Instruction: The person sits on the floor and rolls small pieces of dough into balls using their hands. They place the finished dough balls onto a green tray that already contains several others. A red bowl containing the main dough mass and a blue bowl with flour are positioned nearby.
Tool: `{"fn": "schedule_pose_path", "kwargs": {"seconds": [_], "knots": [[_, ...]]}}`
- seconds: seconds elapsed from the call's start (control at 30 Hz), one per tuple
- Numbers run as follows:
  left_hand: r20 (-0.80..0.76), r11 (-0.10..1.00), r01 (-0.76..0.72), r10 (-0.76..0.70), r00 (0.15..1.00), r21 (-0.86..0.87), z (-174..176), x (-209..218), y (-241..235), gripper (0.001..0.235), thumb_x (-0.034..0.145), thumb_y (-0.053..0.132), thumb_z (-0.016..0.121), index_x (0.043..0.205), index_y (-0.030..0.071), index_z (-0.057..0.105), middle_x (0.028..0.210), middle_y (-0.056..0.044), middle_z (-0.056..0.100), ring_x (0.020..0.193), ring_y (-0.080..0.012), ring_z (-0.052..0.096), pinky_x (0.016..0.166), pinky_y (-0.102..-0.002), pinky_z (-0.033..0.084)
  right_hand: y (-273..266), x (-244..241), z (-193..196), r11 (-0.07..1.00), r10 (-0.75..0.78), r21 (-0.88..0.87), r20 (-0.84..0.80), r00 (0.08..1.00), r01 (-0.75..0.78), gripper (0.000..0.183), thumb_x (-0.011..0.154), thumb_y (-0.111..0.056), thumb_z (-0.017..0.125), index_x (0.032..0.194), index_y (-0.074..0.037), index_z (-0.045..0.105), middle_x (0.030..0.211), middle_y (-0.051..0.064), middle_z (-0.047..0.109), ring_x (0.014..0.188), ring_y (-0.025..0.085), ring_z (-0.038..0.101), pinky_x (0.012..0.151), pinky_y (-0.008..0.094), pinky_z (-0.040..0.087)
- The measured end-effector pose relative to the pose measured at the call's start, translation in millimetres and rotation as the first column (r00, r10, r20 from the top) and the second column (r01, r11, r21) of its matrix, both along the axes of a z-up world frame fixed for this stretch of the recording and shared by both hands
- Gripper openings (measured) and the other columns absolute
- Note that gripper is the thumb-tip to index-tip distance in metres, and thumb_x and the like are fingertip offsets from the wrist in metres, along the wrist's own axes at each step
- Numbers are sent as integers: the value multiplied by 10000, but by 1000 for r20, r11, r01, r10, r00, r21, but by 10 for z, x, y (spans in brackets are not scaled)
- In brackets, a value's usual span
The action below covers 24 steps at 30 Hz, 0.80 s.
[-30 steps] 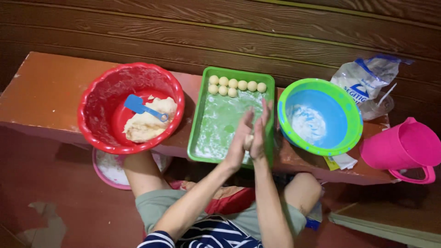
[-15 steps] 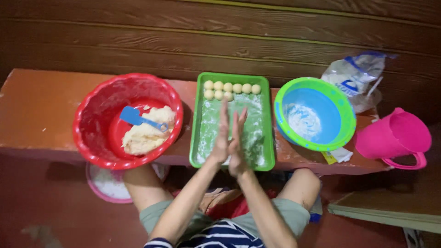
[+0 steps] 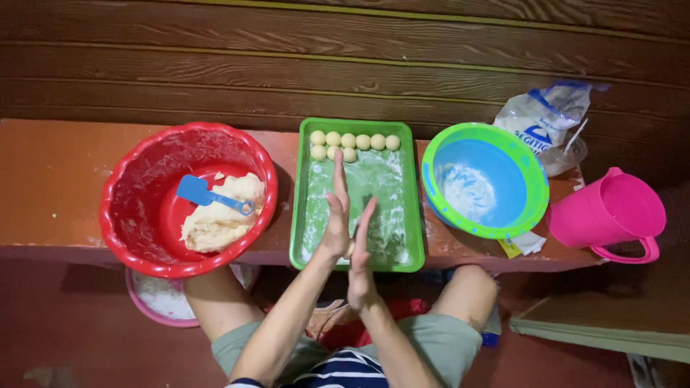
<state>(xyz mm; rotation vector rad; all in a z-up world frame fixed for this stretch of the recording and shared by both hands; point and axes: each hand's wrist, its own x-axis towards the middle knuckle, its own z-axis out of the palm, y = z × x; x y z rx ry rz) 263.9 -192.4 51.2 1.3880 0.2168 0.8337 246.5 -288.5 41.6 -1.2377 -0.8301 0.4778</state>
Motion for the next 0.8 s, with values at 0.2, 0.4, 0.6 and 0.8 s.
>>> {"fn": "schedule_pose_path", "kwargs": {"seconds": [0.2, 0.4, 0.6, 0.8], "knots": [[-62, 999, 25, -28, 998, -40, 112, -221, -492, 1130, 868, 876, 29, 1633, 43, 10, 1700, -236, -77, 1537, -451, -126, 1219, -611, -80, 537, 917, -403, 996, -76, 33, -47, 996, 78, 833, 1016, -699, 98, 1651, -194, -93, 1706, 74, -222, 1554, 358, -194, 1234, 616, -66], [-25, 990, 55, -59, 998, -131, -161, -149, -436, 1063, 879, 883, 73, 1643, 172, -129, 1706, -131, -166, 1518, -474, -116, 1181, -680, -55, 435, 634, -419, 996, 20, 92, -190, 982, -3, 877, 989, -760, 119, 1651, -226, -94, 1696, 37, -242, 1507, 437, -213, 1221, 612, -88], [-28, 1000, -24, 23, 999, -20, 37, -28, -202, 1031, 931, 821, 28, 1639, 76, -43, 1700, -204, -138, 1527, -471, -135, 1228, -614, -49, 153, 163, -181, 995, -93, -33, 63, 994, 96, 898, 979, -732, 37, 1654, -142, -21, 1712, 79, -168, 1539, 297, -201, 1243, 478, -128], [-35, 998, -59, 58, 998, -23, -133, -307, -708, 897, 997, 730, 124, 1655, 153, -74, 1718, -116, -130, 1545, -382, -120, 1227, -541, -17, 647, 933, -167, 998, -65, 8, 36, 997, 65, 790, 1067, -609, 115, 1646, -92, -31, 1693, 187, -178, 1552, 390, -158, 1244, 576, -68]]}}
